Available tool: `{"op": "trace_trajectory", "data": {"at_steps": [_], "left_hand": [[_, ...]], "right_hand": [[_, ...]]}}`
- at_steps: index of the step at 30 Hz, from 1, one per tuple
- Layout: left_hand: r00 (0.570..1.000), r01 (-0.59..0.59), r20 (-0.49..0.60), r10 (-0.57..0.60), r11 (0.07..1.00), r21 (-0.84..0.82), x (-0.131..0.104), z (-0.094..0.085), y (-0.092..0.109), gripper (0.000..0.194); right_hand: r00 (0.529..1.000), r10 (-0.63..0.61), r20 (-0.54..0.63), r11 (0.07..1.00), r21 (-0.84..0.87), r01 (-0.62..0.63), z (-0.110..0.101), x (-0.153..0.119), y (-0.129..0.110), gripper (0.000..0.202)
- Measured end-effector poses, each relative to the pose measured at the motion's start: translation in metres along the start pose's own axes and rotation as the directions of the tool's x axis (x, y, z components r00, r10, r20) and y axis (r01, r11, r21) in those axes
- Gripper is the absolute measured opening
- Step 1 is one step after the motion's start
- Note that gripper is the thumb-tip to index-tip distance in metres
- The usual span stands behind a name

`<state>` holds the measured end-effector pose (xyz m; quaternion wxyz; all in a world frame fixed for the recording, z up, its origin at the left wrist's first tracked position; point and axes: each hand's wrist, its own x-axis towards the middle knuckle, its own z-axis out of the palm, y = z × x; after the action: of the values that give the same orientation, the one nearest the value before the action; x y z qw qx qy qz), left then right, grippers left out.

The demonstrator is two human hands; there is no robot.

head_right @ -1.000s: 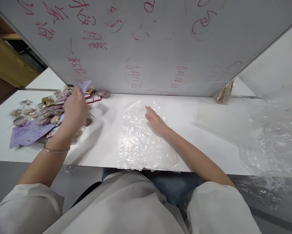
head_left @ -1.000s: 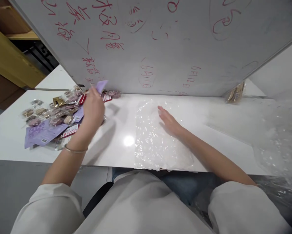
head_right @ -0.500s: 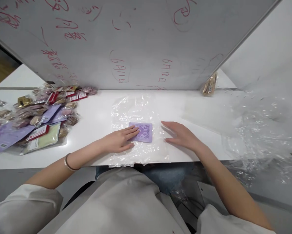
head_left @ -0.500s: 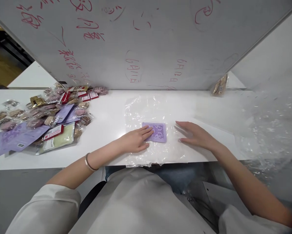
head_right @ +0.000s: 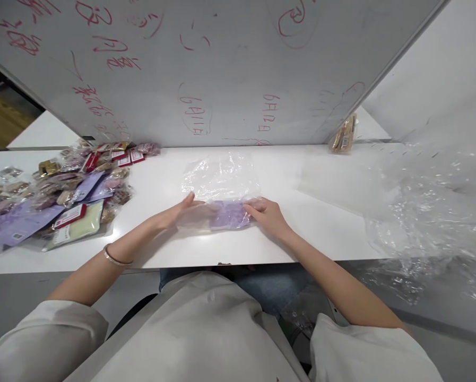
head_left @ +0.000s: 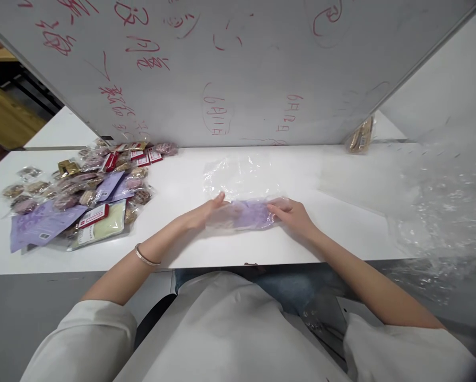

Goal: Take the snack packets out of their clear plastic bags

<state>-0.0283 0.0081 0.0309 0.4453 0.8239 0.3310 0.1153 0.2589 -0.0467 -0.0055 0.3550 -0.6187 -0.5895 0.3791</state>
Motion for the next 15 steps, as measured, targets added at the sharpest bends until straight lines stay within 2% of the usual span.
{"op": "trace_trajectory", "data": {"at_steps": [1, 2, 3, 4, 5, 6, 7, 8, 9, 10, 11, 12, 14, 15], "left_hand": [[0.994, 0.041, -0.098, -0.044, 0.999, -0.033, -0.002, -0.002, -0.002, 0.074], [0.965, 0.067, -0.250, -0.076, 0.997, -0.043, -0.004, -0.003, -0.004, 0.068], [0.895, 0.072, -0.441, -0.073, 0.997, -0.018, -0.007, -0.002, -0.004, 0.057], [0.778, 0.055, -0.629, -0.002, 0.996, 0.065, -0.009, 0.000, -0.002, 0.045], [0.666, 0.016, -0.733, 0.137, 0.980, 0.198, -0.012, 0.004, 0.000, 0.035], [0.613, -0.044, -0.728, 0.308, 0.933, 0.357, -0.013, 0.009, 0.002, 0.029], [0.638, -0.123, -0.617, 0.460, 0.853, 0.508, -0.013, 0.015, 0.005, 0.029], [0.716, -0.211, -0.432, 0.549, 0.759, 0.616, -0.011, 0.022, 0.006, 0.035], [0.800, -0.278, -0.235, 0.552, 0.687, 0.671, -0.008, 0.028, 0.007, 0.042], [0.872, -0.303, -0.074, 0.483, 0.653, 0.694, -0.003, 0.033, 0.007, 0.051], [0.927, -0.284, 0.027, 0.375, 0.650, 0.705, 0.003, 0.037, 0.006, 0.058], [0.962, -0.238, 0.077, 0.263, 0.661, 0.712, 0.008, 0.039, 0.005, 0.063], [0.986, -0.167, 0.117, 0.119, 0.696, 0.699, 0.017, 0.036, 0.001, 0.065], [0.987, -0.155, 0.135, 0.086, 0.719, 0.677, 0.018, 0.032, 0.000, 0.064]], "right_hand": [[1.000, 0.007, -0.014, 1.000, -0.016, -0.007, 0.001, 0.002, -0.001, 0.034], [1.000, 0.009, -0.017, 0.999, -0.033, -0.010, 0.001, 0.004, -0.001, 0.034], [1.000, 0.009, -0.010, 0.999, -0.046, -0.009, 0.002, 0.006, -0.001, 0.035], [1.000, 0.010, 0.000, 0.999, -0.052, -0.010, 0.003, 0.008, 0.000, 0.035], [1.000, 0.018, 0.004, 0.998, -0.053, -0.018, 0.004, 0.010, 0.000, 0.035], [1.000, 0.030, 0.000, 0.998, -0.050, -0.030, 0.006, 0.012, 0.001, 0.034], [0.999, 0.038, -0.006, 0.998, -0.048, -0.038, 0.007, 0.014, 0.001, 0.032], [0.999, 0.040, -0.005, 0.998, -0.051, -0.040, 0.008, 0.016, 0.001, 0.031], [0.999, 0.040, -0.002, 0.997, -0.065, -0.041, 0.009, 0.016, 0.001, 0.030], [0.999, 0.036, -0.004, 0.995, -0.095, -0.037, 0.009, 0.016, 0.001, 0.029], [1.000, 0.019, -0.024, 0.989, -0.145, -0.022, 0.009, 0.015, 0.000, 0.027], [0.997, -0.023, -0.071, 0.976, -0.219, 0.007, 0.008, 0.013, -0.001, 0.023], [0.963, -0.203, -0.175, 0.907, -0.404, 0.118, 0.003, 0.005, -0.002, 0.028], [0.931, -0.333, -0.152, 0.845, -0.487, 0.223, -0.001, 0.001, -0.002, 0.039]]}}
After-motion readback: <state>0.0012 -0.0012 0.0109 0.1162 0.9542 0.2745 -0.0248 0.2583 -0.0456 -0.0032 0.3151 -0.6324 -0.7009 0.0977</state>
